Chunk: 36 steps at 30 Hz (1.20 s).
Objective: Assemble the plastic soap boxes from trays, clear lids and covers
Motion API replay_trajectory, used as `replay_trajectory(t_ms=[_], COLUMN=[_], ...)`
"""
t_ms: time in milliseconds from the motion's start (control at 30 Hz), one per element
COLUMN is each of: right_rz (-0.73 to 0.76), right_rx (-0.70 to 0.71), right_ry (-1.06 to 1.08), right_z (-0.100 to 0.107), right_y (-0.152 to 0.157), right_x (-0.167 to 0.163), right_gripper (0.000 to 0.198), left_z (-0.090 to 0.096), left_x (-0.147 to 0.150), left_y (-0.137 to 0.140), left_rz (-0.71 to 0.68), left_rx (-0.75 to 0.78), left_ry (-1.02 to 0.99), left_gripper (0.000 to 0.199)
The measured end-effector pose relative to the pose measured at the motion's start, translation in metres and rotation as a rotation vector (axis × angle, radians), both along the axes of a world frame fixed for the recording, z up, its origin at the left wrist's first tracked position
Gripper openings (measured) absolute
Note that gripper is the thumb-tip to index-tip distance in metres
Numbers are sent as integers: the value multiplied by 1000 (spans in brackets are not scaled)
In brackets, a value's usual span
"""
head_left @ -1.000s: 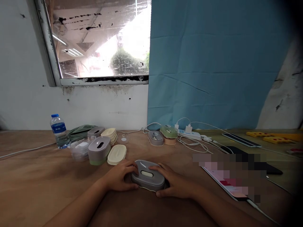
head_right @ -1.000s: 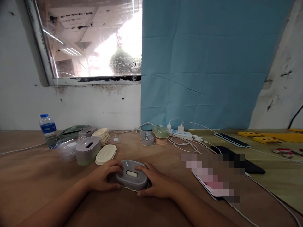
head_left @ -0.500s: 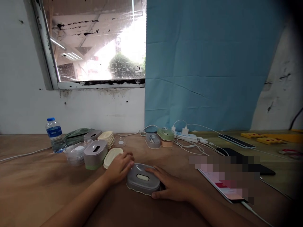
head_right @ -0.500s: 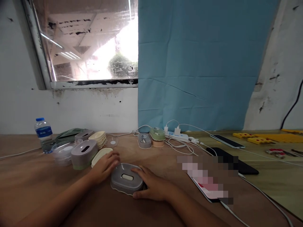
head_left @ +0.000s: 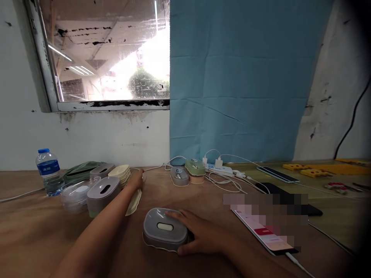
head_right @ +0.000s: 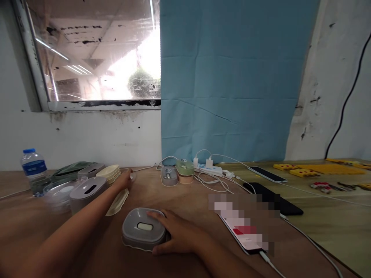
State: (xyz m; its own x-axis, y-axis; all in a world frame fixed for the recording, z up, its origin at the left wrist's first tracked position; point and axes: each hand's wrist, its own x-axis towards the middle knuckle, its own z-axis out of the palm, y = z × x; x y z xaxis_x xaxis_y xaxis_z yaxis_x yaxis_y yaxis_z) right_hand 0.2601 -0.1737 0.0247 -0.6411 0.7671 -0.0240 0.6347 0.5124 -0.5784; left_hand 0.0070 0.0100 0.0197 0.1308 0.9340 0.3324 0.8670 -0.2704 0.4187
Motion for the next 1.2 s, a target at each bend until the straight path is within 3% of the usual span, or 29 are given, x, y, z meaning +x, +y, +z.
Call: replay_trajectory(t_ms=[133, 267, 367, 433, 500, 600, 800, 900, 1000, 1100, 1200], right_rz=[0, -34, -107, -134, -124, -97, -83, -129, -135, -100, -125], right_rx=[22, 43, 88, 97, 61, -14, -157, -244, -295, -219, 40], right_ry=[30, 129, 262, 390, 524, 668, 861, 998, 1042, 988, 853], right_z=[-1, -5, -9, -10, -12, -13, -18, -22, -23, -18, -11], right_y=[1, 3, 3, 0, -5, -13, -19, -16, -16, -20, -23], right_x=[0, 3, 0, -5, -12, -24, -38, -42, -44, -44, -39], right_gripper=[86, 97, 91, 77, 69, 68, 79, 93, 96, 98, 101], left_z=[14, 27, 30, 27, 21, 8, -2, -2, -7, -12, -13], left_x=[6, 12, 11, 7, 3, -3, 2, 13, 21, 22, 14], left_y=[-7, -45, -89, -117, -139, -156, -167, -181, -195, -200, -195], left_rz=[-75, -222, -500, -599, -613, -599, -712, -814, -933, -1051, -1009], left_rx=[69, 101, -72, -232, -329, -330, -249, -171, 12, 201, 284], left_ry=[-337, -641, -1139, -1361, -1433, -1476, -1330, -1039, -605, -302, -270], left_gripper=[20, 16, 27, 32, 30, 27, 28, 24, 17, 13, 17])
